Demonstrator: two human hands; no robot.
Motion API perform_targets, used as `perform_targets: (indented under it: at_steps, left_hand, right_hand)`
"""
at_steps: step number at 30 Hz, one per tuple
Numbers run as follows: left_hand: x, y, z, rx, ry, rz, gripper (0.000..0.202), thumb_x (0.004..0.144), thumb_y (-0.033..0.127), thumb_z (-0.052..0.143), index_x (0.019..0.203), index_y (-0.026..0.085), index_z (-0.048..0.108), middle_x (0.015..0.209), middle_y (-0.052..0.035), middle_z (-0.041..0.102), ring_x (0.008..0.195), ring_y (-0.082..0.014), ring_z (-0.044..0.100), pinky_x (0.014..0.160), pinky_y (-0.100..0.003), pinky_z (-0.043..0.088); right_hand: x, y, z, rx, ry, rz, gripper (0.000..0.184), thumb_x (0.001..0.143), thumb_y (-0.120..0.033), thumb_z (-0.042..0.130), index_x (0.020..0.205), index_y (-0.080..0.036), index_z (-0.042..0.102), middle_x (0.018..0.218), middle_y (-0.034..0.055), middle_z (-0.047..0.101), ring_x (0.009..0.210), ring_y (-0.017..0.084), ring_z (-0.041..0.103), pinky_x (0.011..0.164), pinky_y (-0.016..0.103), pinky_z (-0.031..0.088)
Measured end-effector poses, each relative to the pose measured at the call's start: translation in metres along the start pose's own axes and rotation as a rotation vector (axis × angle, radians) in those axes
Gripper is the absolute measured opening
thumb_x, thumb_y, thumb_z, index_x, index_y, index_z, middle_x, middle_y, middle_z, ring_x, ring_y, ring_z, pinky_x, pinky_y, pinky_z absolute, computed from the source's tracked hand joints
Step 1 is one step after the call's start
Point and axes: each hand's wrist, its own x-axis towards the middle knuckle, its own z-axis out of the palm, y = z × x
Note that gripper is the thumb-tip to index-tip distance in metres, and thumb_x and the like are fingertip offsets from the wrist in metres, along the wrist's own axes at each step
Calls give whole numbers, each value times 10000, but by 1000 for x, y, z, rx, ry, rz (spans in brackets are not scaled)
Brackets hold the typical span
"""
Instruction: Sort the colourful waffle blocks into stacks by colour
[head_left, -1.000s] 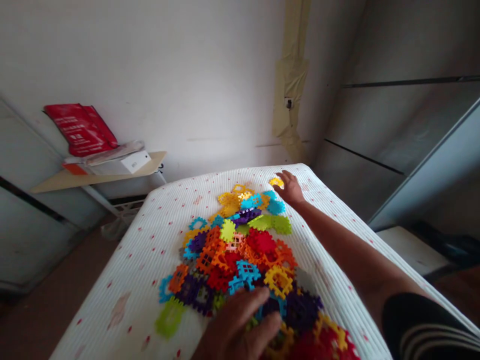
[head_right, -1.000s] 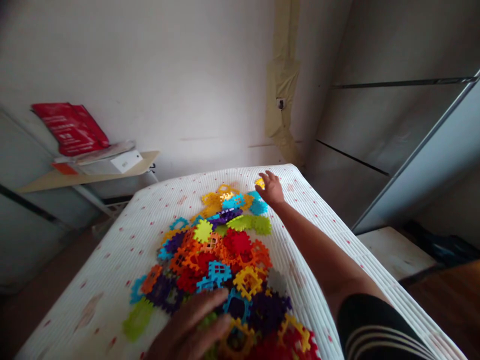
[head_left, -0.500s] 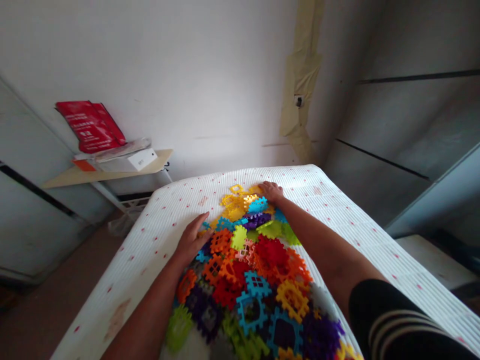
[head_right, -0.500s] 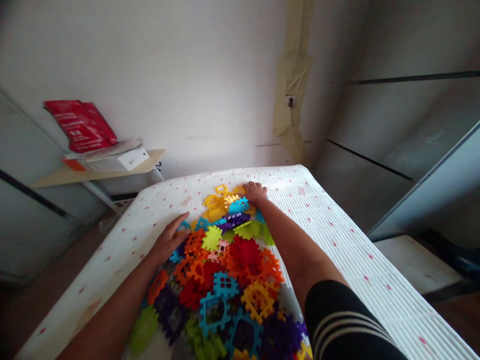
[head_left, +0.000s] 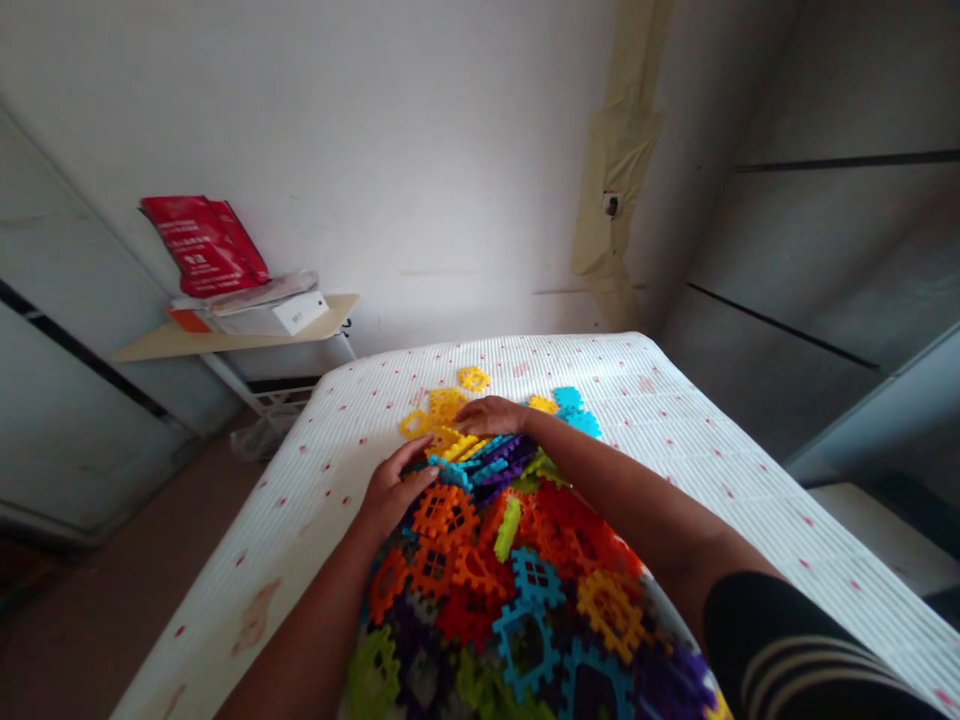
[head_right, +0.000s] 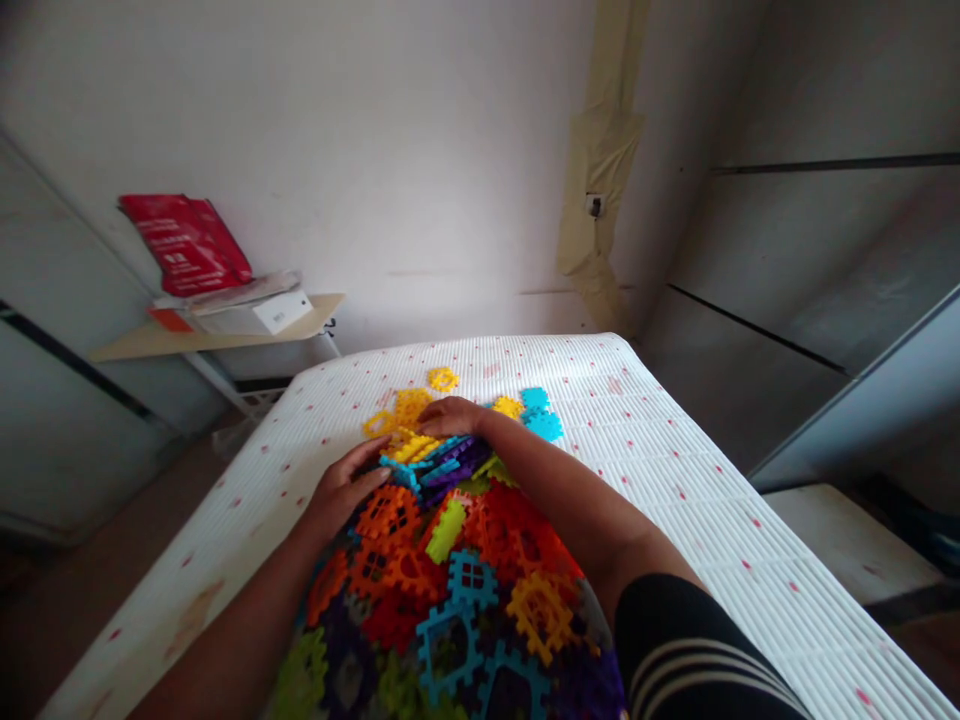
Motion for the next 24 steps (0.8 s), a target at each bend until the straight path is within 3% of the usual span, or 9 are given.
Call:
perform_targets:
  at_steps: [6,12,15,19,24]
  left_hand:
    - [-7,6,0,-320,81,-15,524,649,439,646,1060,115,637,1015,-88,696,933,-277,632,820,-375,490]
    - [-20,7,-9,-413,123,24,405,699,452,600,940,136,675,927,-69,705,855,-240,641,752,-317,488]
    - [-31,11,-17,-426,123,1,357,722,479,565,791,149,684,811,-59,704,772,-225,642,683,-296,490]
    - [-39,13,-23,-470,36,-24,320,732,440,571,637,148,661,854,-75,699,808,-239,636,741,-337,498]
    - [-26,2,-26,-448,94,6,262,705,392,617,650,143,677,1022,-93,677,988,-271,600,856,-373,476]
  right_hand:
    - [0,-33,1,280,-4,-76,316,816,-181,535,1115,-128,620,1138,57,642,1024,171,595,883,246,457]
    - [-23,-73,12,126,-31,-274,267,831,-182,536,1078,-123,616,1028,52,659,928,155,604,823,241,457]
    - [-53,-94,17,64,36,-350,347,788,-185,601,1132,-144,579,1087,71,638,968,170,592,852,257,452]
    - [-104,-106,13,100,224,-424,417,808,-199,580,1218,-155,513,1202,94,578,1106,178,534,955,300,421]
    - [-201,-84,5,77,450,-239,515,830,-320,578,1309,-197,430,1298,115,508,1210,217,461,1001,392,405]
